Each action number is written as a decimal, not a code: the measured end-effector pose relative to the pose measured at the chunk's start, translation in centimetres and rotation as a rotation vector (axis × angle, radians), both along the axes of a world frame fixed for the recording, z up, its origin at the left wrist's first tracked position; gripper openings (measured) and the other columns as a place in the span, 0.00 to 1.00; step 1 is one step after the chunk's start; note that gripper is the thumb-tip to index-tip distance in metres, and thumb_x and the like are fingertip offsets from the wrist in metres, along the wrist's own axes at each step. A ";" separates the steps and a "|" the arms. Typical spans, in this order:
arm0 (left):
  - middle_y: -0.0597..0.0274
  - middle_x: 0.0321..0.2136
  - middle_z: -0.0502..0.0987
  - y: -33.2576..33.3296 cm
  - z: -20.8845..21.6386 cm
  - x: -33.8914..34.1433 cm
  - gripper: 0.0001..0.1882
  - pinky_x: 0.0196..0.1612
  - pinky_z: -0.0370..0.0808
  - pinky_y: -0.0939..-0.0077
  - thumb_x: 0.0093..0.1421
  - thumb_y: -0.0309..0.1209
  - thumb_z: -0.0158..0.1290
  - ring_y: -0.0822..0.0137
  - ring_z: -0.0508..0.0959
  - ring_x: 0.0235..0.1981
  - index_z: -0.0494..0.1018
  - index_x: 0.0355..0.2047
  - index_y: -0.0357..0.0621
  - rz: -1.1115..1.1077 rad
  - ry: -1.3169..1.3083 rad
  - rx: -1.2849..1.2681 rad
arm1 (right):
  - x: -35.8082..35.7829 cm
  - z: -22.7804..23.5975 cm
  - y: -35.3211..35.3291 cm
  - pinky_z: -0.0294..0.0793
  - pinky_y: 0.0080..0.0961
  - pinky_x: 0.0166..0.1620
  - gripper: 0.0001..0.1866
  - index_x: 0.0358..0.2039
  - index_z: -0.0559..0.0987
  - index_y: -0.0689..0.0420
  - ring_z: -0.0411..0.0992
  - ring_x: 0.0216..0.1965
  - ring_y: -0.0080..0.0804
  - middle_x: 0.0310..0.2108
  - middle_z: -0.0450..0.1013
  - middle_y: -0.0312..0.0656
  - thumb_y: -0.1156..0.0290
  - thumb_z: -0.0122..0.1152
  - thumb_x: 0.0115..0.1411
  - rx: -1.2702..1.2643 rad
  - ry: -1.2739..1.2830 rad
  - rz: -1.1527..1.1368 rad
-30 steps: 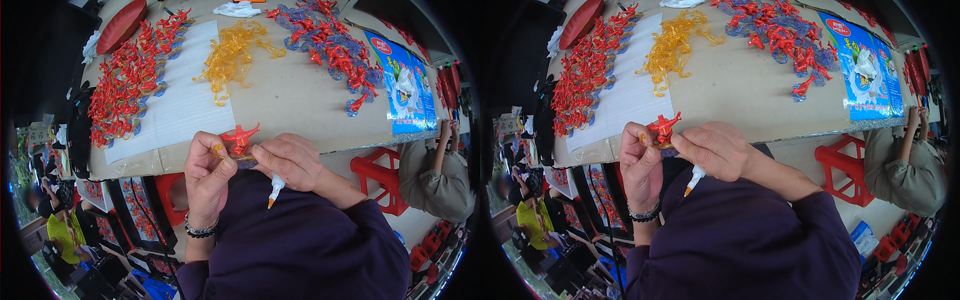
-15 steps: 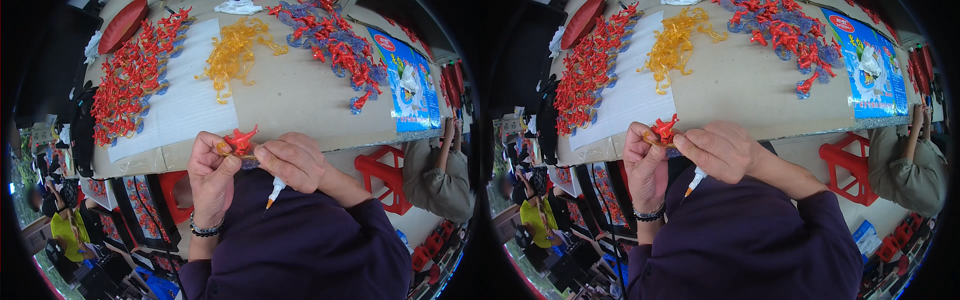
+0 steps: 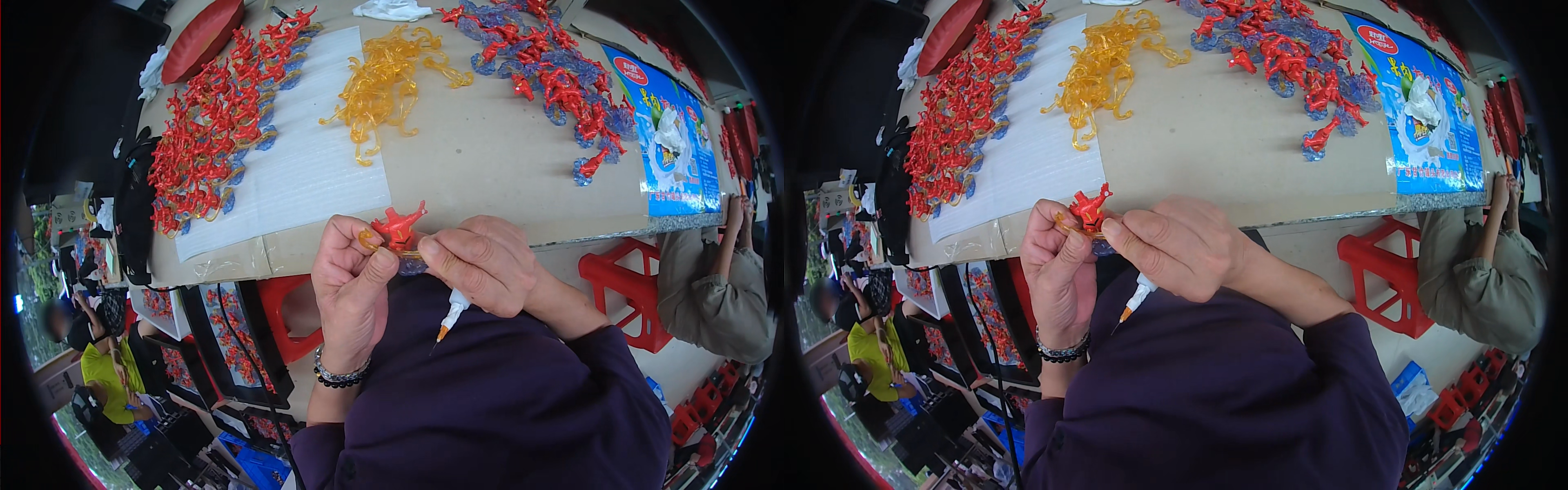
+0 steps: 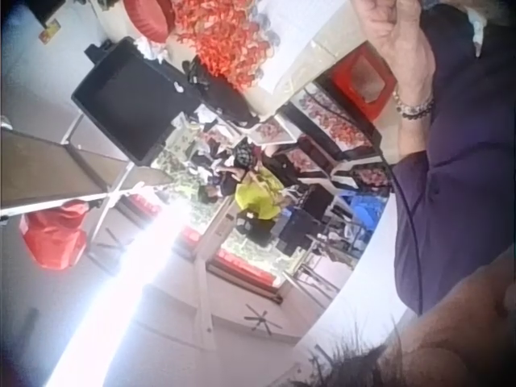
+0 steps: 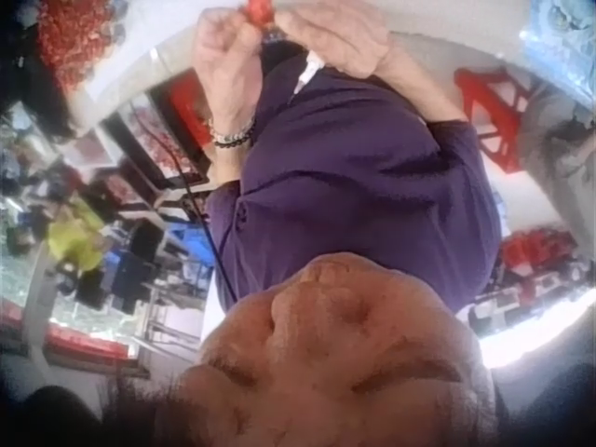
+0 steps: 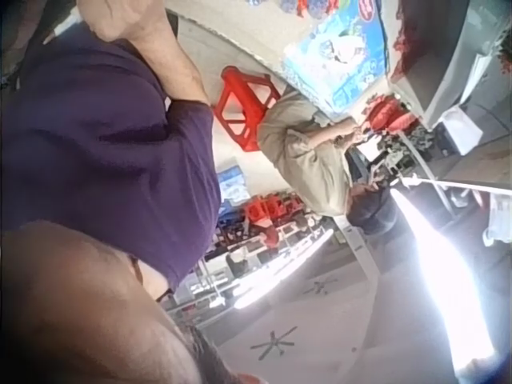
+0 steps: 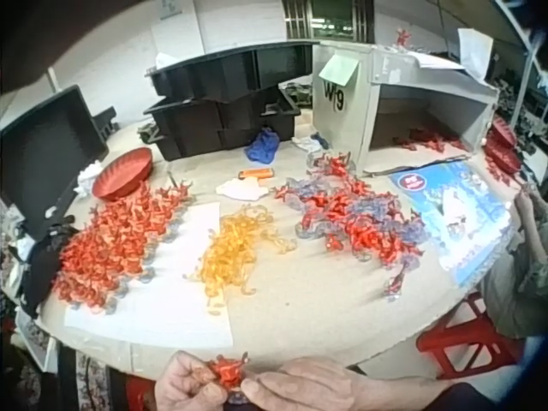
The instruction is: The person applies glue from a bottle onto plastic toy figures and accessories, attaching the pieces onto bases by hand to assemble the figures.
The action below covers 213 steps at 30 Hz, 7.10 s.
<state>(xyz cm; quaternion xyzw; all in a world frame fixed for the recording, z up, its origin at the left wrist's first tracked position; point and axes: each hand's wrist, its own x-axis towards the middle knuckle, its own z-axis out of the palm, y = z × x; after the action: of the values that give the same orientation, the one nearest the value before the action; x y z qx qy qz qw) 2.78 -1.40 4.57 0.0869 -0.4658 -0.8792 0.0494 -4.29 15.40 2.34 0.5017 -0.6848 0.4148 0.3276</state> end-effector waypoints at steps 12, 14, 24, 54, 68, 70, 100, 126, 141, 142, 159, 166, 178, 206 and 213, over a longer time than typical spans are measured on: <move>0.69 0.33 0.71 0.5 0.3 0.0 0.10 0.39 0.67 0.87 0.62 0.23 0.56 0.81 0.70 0.32 0.64 0.39 0.41 0.037 -0.035 0.022 | 0.0 0.3 -0.2 0.74 0.24 0.23 0.19 0.38 0.80 0.68 0.73 0.23 0.33 0.30 0.75 0.46 0.78 0.70 0.43 0.009 -0.002 -0.005; 0.68 0.35 0.72 0.7 0.3 0.0 0.10 0.40 0.67 0.86 0.62 0.23 0.55 0.81 0.70 0.33 0.64 0.39 0.41 0.043 -0.025 0.046 | 0.0 0.3 -0.2 0.74 0.24 0.23 0.19 0.38 0.80 0.68 0.73 0.23 0.33 0.30 0.75 0.46 0.78 0.70 0.43 0.005 -0.002 0.000; 0.65 0.36 0.74 1.3 -0.3 0.4 0.10 0.42 0.68 0.83 0.62 0.23 0.56 0.79 0.72 0.37 0.65 0.40 0.41 0.104 -0.025 0.062 | 0.1 0.6 -0.2 0.74 0.24 0.23 0.19 0.39 0.80 0.68 0.74 0.24 0.33 0.30 0.75 0.46 0.79 0.70 0.44 0.008 -0.004 0.015; 0.62 0.43 0.78 1.7 0.1 -0.1 0.13 0.48 0.72 0.70 0.68 0.34 0.49 0.73 0.75 0.43 0.73 0.47 0.38 -0.017 -0.128 0.228 | -1.8 0.0 -0.7 0.75 0.26 0.25 0.18 0.38 0.79 0.68 0.74 0.23 0.34 0.28 0.75 0.46 0.73 0.71 0.47 0.049 0.051 0.078; 0.61 0.36 0.80 2.6 0.1 -0.2 0.13 0.45 0.73 0.73 0.69 0.34 0.47 0.73 0.77 0.37 0.74 0.42 0.36 0.061 -0.170 0.265 | -1.9 -1.2 -1.0 0.69 0.27 0.20 0.18 0.39 0.79 0.66 0.72 0.19 0.35 0.23 0.73 0.43 0.72 0.70 0.48 -0.044 -0.181 0.151; 0.61 0.36 0.80 2.7 0.3 -0.2 0.12 0.46 0.72 0.73 0.68 0.34 0.47 0.73 0.77 0.37 0.74 0.41 0.36 0.061 -0.170 0.277 | -1.8 -1.4 -1.1 0.69 0.27 0.20 0.18 0.39 0.79 0.66 0.72 0.19 0.35 0.22 0.73 0.42 0.72 0.70 0.48 -0.044 -0.194 0.146; 0.63 0.37 0.77 1.8 -0.2 -0.1 0.12 0.47 0.71 0.70 0.67 0.34 0.49 0.70 0.75 0.38 0.73 0.45 0.39 0.018 -0.418 0.590 | -2.1 -1.2 -1.0 0.74 0.23 0.25 0.22 0.42 0.80 0.64 0.77 0.24 0.33 0.28 0.77 0.43 0.69 0.73 0.47 -0.015 -0.272 0.231; 0.65 0.38 0.77 2.1 0.5 -0.7 0.09 0.47 0.70 0.75 0.66 0.32 0.51 0.75 0.74 0.39 0.73 0.42 0.41 0.084 -0.435 0.575 | -1.5 -0.9 -1.8 0.68 0.24 0.19 0.15 0.35 0.77 0.61 0.73 0.20 0.32 0.25 0.74 0.41 0.69 0.71 0.50 -0.052 -0.207 0.106; 0.64 0.36 0.77 2.2 0.1 -1.0 0.10 0.44 0.70 0.76 0.66 0.34 0.52 0.74 0.74 0.37 0.75 0.41 0.39 0.092 -0.432 0.525 | -1.5 -1.5 -1.7 0.67 0.23 0.18 0.17 0.37 0.78 0.61 0.72 0.18 0.30 0.25 0.75 0.41 0.70 0.73 0.48 -0.029 -0.150 0.066; 0.64 0.36 0.77 2.2 0.2 -1.0 0.11 0.43 0.70 0.76 0.66 0.34 0.52 0.74 0.74 0.37 0.75 0.41 0.39 0.086 -0.424 0.511 | -1.4 -1.6 -1.7 0.67 0.23 0.18 0.17 0.37 0.78 0.61 0.72 0.18 0.30 0.25 0.75 0.41 0.70 0.73 0.48 -0.029 -0.148 0.066; 0.63 0.37 0.79 2.0 0.4 -1.0 0.13 0.46 0.70 0.71 0.68 0.37 0.48 0.71 0.77 0.39 0.76 0.40 0.40 0.020 -0.358 0.450 | -1.2 -1.7 -1.4 0.71 0.21 0.22 0.23 0.42 0.79 0.62 0.74 0.21 0.30 0.26 0.76 0.41 0.73 0.75 0.44 -0.095 -0.262 0.036; 0.62 0.38 0.79 2.2 0.4 -1.0 0.13 0.48 0.69 0.71 0.68 0.36 0.47 0.71 0.76 0.40 0.76 0.40 0.40 0.034 -0.349 0.500 | -1.1 -2.0 -1.0 0.71 0.21 0.22 0.22 0.41 0.79 0.62 0.74 0.21 0.29 0.26 0.76 0.41 0.75 0.75 0.44 -0.095 -0.284 0.031; 0.55 0.46 0.76 2.0 -0.5 -0.1 0.16 0.54 0.70 0.69 0.68 0.33 0.46 0.66 0.74 0.48 0.71 0.50 0.34 -0.079 -0.207 0.463 | -0.7 -0.9 -0.4 0.69 0.22 0.21 0.20 0.39 0.79 0.63 0.71 0.19 0.29 0.26 0.72 0.40 0.78 0.74 0.45 -0.067 -0.115 0.029; 0.49 0.39 0.75 -3.1 -2.1 -2.6 0.19 0.42 0.75 0.62 0.48 0.18 0.60 0.51 0.75 0.39 0.72 0.42 0.30 0.322 0.643 -1.740 | -0.5 2.9 2.7 0.67 0.22 0.38 0.29 0.51 0.60 0.58 0.64 0.34 0.29 0.47 0.59 0.49 0.93 0.49 0.48 0.182 -0.613 -0.103; 0.47 0.43 0.74 -4.3 -1.2 -2.6 0.19 0.43 0.75 0.59 0.49 0.20 0.59 0.52 0.74 0.41 0.73 0.43 0.29 0.227 0.745 -1.926 | -0.5 5.4 3.2 0.75 0.31 0.38 0.22 0.40 0.78 0.65 0.71 0.39 0.43 0.39 0.68 0.49 0.90 0.61 0.40 0.288 -0.383 -0.225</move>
<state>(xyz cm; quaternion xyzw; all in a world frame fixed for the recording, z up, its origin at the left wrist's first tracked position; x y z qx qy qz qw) 0.21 -5.68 3.33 -0.2233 -0.9153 -0.0960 0.3211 -4.81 18.57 7.71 0.3761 -0.8378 0.3613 0.1613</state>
